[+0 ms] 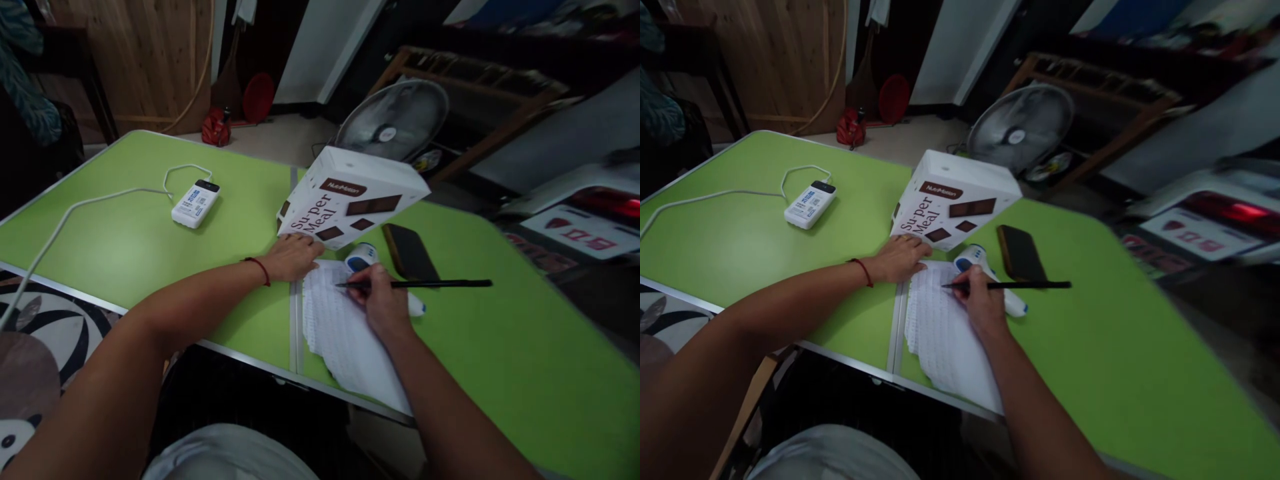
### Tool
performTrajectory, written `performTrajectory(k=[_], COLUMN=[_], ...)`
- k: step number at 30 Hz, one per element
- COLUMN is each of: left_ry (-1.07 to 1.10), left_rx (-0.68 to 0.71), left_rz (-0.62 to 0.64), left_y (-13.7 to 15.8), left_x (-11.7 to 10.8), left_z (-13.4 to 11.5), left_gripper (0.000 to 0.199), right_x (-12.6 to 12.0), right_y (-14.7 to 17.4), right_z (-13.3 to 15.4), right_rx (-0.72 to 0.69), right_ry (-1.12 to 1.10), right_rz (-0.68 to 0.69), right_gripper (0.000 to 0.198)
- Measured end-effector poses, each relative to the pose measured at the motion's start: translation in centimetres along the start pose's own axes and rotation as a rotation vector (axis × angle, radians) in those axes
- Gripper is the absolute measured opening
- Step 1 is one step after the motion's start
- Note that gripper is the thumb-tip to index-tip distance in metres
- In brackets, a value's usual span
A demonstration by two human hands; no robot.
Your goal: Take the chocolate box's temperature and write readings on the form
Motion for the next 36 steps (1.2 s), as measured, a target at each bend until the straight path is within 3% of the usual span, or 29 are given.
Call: performTrajectory(k=[12,36], left_ry=[0.008,-0.008], left_rx=[0.009,0.018], left_rz=[-0.019,-0.028], left_y=[-0.27,-0.54], left_x=[0.30,0.56], left_z=[-0.13,-0.14], left_gripper=[0.031,0.031], right_x=[-0.23,-0.09], right_y=[0.15,0.29], right_z=[0.14,0.42], right_rx=[0.013,0.001], right_ry=[0.007,0.019], right_rz=[-0.019,0.000], right_gripper=[0.073,0.070])
Point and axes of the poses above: each hand's wrist, its own y-axis away from the middle knuckle, its own x-axis out of the palm, z = x × y, the point moved 9 cm from there along -y, towards the middle knuckle, and after that the axes turned 1 degree about z, right-handed, at the moved point
